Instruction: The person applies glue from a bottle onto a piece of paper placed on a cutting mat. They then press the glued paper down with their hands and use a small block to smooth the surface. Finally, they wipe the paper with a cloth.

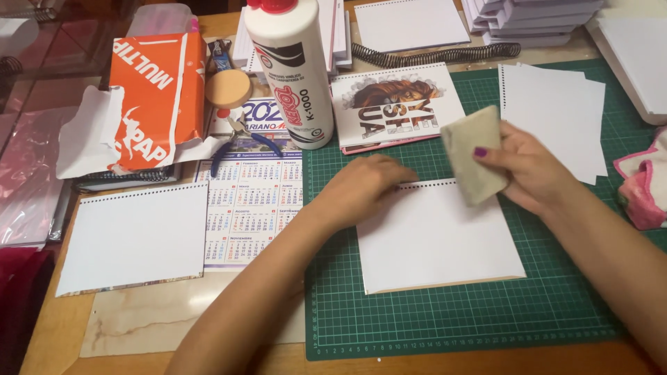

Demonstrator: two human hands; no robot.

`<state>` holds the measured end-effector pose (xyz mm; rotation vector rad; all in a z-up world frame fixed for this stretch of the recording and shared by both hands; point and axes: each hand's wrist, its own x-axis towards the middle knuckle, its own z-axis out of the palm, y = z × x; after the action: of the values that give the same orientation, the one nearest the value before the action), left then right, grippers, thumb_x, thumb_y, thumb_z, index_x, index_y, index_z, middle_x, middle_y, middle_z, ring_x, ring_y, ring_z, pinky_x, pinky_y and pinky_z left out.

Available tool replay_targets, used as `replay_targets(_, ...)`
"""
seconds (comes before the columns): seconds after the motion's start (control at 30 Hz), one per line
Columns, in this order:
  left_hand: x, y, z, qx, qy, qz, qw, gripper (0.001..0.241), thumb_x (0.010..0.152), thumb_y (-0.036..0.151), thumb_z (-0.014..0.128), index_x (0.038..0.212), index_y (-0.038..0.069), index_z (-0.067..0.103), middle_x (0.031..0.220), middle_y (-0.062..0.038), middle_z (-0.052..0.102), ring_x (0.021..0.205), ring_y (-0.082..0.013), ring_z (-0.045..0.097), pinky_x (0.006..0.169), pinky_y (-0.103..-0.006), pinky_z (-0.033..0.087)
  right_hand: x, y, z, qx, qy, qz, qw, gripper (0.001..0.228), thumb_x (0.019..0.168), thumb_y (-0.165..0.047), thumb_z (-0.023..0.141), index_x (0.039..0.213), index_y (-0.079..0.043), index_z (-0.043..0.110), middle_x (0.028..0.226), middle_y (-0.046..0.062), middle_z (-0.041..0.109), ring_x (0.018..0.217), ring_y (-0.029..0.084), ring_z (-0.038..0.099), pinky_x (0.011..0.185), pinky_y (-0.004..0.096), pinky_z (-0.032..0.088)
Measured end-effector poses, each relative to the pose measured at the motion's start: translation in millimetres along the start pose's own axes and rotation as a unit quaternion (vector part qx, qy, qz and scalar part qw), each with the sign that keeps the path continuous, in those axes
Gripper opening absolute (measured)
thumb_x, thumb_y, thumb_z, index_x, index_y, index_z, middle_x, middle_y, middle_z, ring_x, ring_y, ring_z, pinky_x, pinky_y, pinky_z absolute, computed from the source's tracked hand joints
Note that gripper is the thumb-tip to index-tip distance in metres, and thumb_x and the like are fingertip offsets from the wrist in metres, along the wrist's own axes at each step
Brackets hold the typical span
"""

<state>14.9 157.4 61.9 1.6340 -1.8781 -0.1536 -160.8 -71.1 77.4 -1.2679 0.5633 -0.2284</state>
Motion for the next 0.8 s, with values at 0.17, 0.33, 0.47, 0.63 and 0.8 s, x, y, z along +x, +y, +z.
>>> replay_targets(0.17, -11, -1, 7, 0.151, -0.195, -0.069, 0.967, 0.06, 0.097, 0.055, 0.053, 0.151, 0.03, 0.048, 0.167, -0.001, 0.028, 0.153, -0.0424, 0.013, 0.113, -0.0769, 0.016, -26, -4, 2, -0.541, -0.057, -0.289, 0.788, 0.036, 0.089, -0.011, 0.071, 0.125, -0.016, 0.069, 0.116, -0.001, 0.074, 0.105, 0.016, 0.067, 0.088, 0.031, 0.052)
replay_targets(0.33, -14, 0, 9, 0.206, -0.241, -0.114, 0.942, 0.08, 0.089, 0.073, 0.05, 0.159, 0.039, 0.032, 0.171, 0.002, 0.01, 0.156, -0.0434, 0.001, 0.114, -0.08, 0.002, -25, 27, 12, -0.684, -0.14, -0.427, 0.574, 0.043, 0.087, -0.018, 0.066, 0.13, -0.022, 0.069, 0.125, -0.006, 0.074, 0.109, 0.019, 0.069, 0.09, 0.039, 0.055)
replay_targets(0.47, -21, -1, 12, 0.202, -0.165, -0.108, 0.959, 0.072, 0.086, 0.073, 0.059, 0.148, 0.036, 0.054, 0.17, -0.002, 0.026, 0.157, -0.0437, 0.01, 0.117, -0.079, 0.005, -33, 28, 24, -0.648, -0.19, -0.394, 0.624, 0.026, 0.089, -0.014, 0.066, 0.114, -0.019, 0.075, 0.111, 0.001, 0.075, 0.108, 0.025, 0.068, 0.088, 0.042, 0.053)
replay_targets(0.63, -19, 1, 10, 0.176, -0.179, -0.115, 0.961, 0.073, 0.086, 0.07, 0.061, 0.15, 0.036, 0.053, 0.17, -0.005, 0.026, 0.156, -0.0453, 0.01, 0.117, -0.0799, 0.003, -44, 17, 30, -0.583, -0.283, -0.411, 0.641, 0.022, 0.091, -0.015, 0.065, 0.107, -0.02, 0.079, 0.104, -0.001, 0.077, 0.103, 0.026, 0.07, 0.087, 0.045, 0.054)
replay_targets(0.8, -18, -3, 13, 0.178, -0.174, -0.109, 0.962, 0.073, 0.085, 0.069, 0.062, 0.149, 0.036, 0.053, 0.17, -0.004, 0.026, 0.157, -0.0449, 0.009, 0.117, -0.0794, 0.001, -49, 11, 60, -0.546, -0.404, -0.412, 0.607, 0.018, 0.095, -0.016, 0.063, 0.106, -0.02, 0.077, 0.097, -0.005, 0.076, 0.101, 0.023, 0.068, 0.095, 0.044, 0.047)
